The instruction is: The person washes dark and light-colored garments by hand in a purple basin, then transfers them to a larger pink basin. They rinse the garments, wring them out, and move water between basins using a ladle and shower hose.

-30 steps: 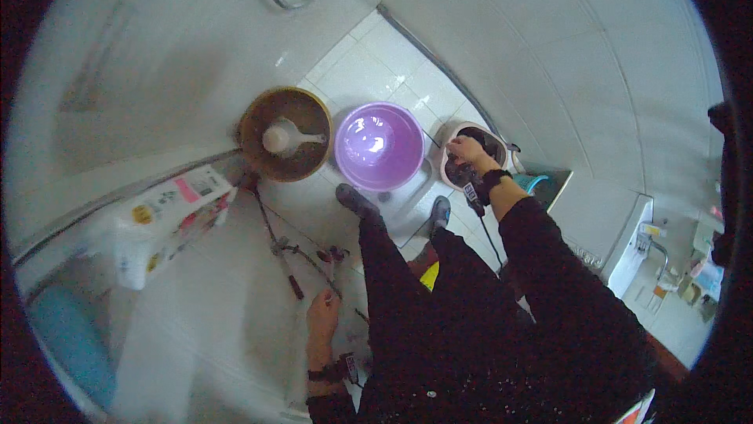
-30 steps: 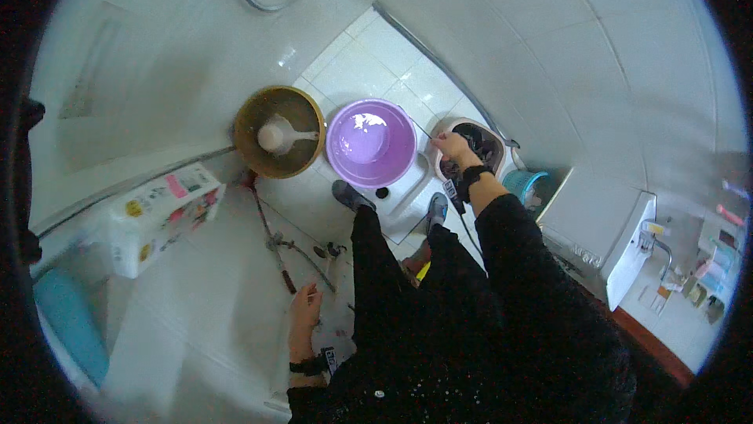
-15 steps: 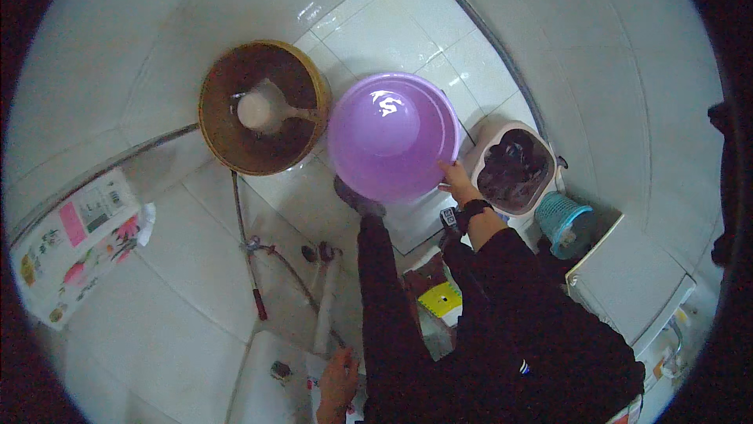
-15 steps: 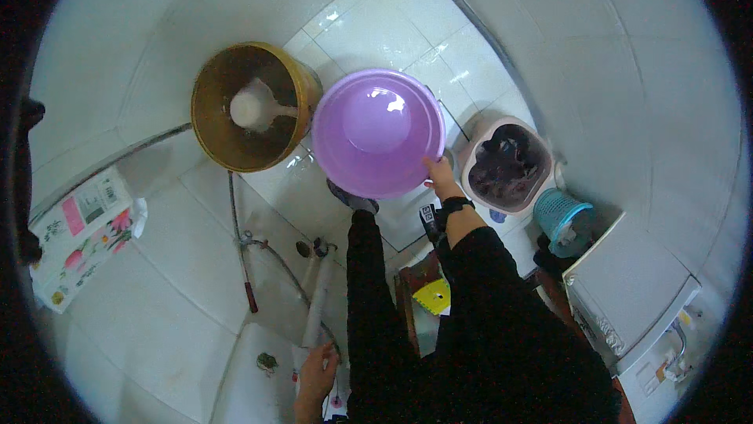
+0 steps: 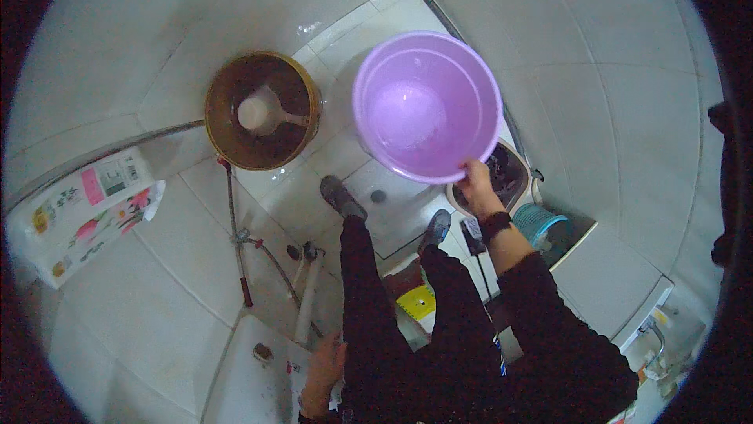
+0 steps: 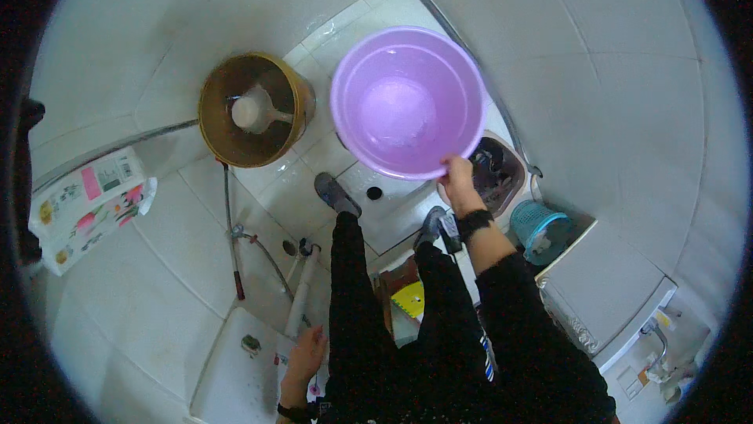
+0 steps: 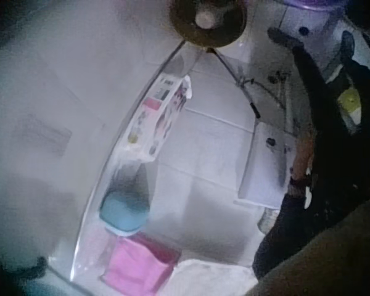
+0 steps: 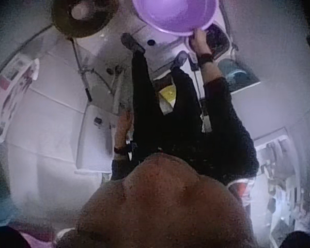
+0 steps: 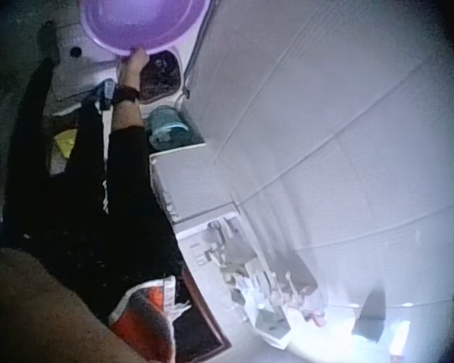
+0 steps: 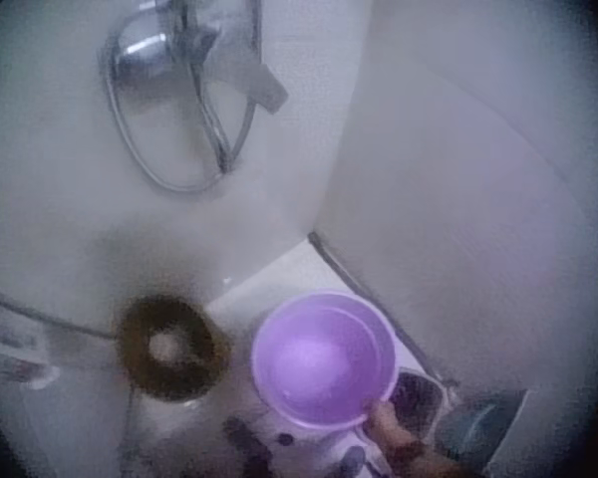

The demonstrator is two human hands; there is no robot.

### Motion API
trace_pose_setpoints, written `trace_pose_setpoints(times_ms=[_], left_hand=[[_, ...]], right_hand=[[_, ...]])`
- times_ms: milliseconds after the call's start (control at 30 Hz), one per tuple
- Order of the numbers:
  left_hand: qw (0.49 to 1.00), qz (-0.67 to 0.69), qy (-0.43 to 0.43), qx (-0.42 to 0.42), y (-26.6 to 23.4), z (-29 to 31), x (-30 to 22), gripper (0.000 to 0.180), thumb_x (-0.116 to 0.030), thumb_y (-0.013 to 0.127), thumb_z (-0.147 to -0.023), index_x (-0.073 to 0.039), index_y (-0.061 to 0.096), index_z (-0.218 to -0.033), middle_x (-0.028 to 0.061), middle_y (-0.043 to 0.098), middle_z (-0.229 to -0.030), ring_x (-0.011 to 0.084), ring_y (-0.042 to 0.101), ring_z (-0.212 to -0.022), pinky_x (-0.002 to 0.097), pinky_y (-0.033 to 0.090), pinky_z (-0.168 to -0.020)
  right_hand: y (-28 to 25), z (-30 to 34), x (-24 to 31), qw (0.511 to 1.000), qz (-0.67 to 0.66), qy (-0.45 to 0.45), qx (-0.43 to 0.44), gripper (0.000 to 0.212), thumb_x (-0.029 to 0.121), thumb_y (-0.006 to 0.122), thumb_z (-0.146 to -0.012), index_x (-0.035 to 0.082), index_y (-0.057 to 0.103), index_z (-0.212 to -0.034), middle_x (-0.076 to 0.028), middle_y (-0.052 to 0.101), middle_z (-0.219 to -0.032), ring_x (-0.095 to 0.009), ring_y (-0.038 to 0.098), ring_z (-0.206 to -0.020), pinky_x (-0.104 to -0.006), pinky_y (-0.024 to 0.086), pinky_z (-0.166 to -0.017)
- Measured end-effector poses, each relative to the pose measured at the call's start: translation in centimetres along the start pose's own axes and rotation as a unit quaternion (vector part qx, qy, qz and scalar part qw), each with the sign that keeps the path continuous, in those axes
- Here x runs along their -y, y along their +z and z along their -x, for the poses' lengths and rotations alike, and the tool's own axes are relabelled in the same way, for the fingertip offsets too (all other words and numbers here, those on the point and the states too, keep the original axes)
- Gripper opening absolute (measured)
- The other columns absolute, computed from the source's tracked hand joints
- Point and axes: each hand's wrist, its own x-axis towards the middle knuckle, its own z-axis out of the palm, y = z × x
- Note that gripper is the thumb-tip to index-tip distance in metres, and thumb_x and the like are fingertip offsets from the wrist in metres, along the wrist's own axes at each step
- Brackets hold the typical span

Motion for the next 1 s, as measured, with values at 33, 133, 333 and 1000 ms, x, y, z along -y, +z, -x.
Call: trace_pose_setpoints(times_ms=[33,133,333,1000], left_hand=[[1.0,0.005,0.011,-0.003,-0.3,0.0,-0.1,0.034,-0.017,0.06,-0.093,-0.004,0.057,-0.124,0.0165,0.066,-0.113,0.0333,0.064,-0.103,0.0414,0.051,-0.087],[0.996,-0.079,0.029,-0.02,-1.7,0.2,-0.5,0.035,-0.018,0.058,-0.093,-0.003,0.055,-0.125,0.0174,0.065,-0.113,0.033,0.064,-0.103,0.042,0.051,-0.087],[0.999,0.027,-0.024,-0.02,-3.7,0.7,-1.2,0.036,-0.019,0.056,-0.094,0.0,0.055,-0.125,0.0216,0.064,-0.112,0.0379,0.062,-0.103,0.0435,0.05,-0.087],[0.987,0.131,-0.022,-0.094,-4.1,5.8,0.5,0.039,-0.024,0.058,-0.093,-0.004,0.054,-0.126,0.0185,0.062,-0.116,0.0353,0.061,-0.104,0.0437,0.049,-0.088]], right_hand=[[1.1,0.0,0.3,0.996,0.087,0.02,-0.018,0.033,0.005,0.056,-0.077,-0.004,0.056,-0.108,-0.012,0.06,-0.092,-0.027,0.061,-0.081,-0.0431,0.054,-0.07],[1.2,1.3,2.4,0.992,0.12,-0.014,-0.028,0.024,0.004,0.06,-0.075,-0.004,0.059,-0.097,-0.012,0.059,-0.083,-0.025,0.059,-0.071,-0.0374,0.051,-0.06],[-0.2,5.8,12.4,0.981,0.186,-0.054,0.03,0.02,0.007,0.058,-0.076,-0.002,0.06,-0.094,-0.007,0.057,-0.077,-0.019,0.061,-0.071,-0.0335,0.052,-0.061],[29.7,28.5,20.9,0.213,0.808,-0.55,0.015,0.075,0.008,0.048,-0.091,0.025,0.011,-0.155,-0.019,0.069,-0.09,-0.036,0.069,-0.08,-0.0492,0.054,-0.069]])
